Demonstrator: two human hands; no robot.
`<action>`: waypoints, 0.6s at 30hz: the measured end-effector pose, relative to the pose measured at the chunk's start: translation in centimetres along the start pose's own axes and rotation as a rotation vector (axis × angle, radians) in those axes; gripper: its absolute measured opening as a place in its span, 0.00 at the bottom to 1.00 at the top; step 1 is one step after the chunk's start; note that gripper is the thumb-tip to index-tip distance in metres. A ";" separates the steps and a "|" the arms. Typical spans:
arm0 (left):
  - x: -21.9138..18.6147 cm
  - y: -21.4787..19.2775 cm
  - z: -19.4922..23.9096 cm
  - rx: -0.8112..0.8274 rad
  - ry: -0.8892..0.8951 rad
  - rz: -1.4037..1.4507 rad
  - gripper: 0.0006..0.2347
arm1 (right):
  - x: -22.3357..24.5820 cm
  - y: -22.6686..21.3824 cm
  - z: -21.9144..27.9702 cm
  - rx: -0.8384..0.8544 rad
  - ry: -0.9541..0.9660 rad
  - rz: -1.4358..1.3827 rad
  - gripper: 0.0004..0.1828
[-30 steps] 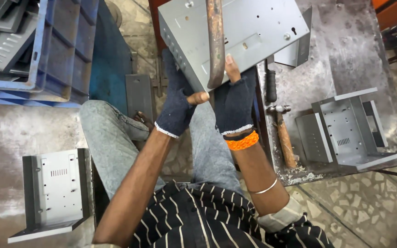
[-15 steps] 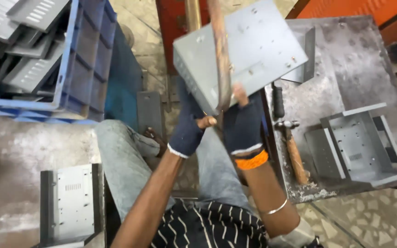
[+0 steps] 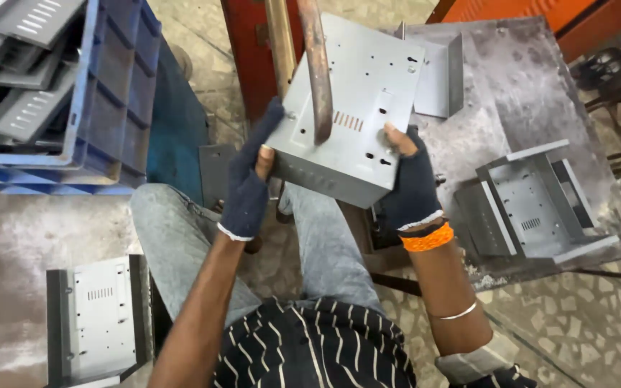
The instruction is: The person sits at a lever-operated sheet metal bending machine, placing painted metal enclosure panels into the machine and pulling the lever to bend their edges. They hammer the bent seams with a ball-peen hammer, turn the panels to work different sides, and set finished boxes on the table.
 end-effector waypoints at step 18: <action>-2.4 2.2 -0.8 -0.162 0.094 0.076 0.11 | 5.3 4.4 0.9 0.099 -0.188 0.344 0.20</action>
Point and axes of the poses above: each hand's wrist, its own z-axis away from the middle knuckle, its own y-axis out of the palm, x = y × z, the point moved 10 cm from there along -z, towards the middle knuckle, and after that the axes turned 10 degrees about -x, right-handed, at the moved point
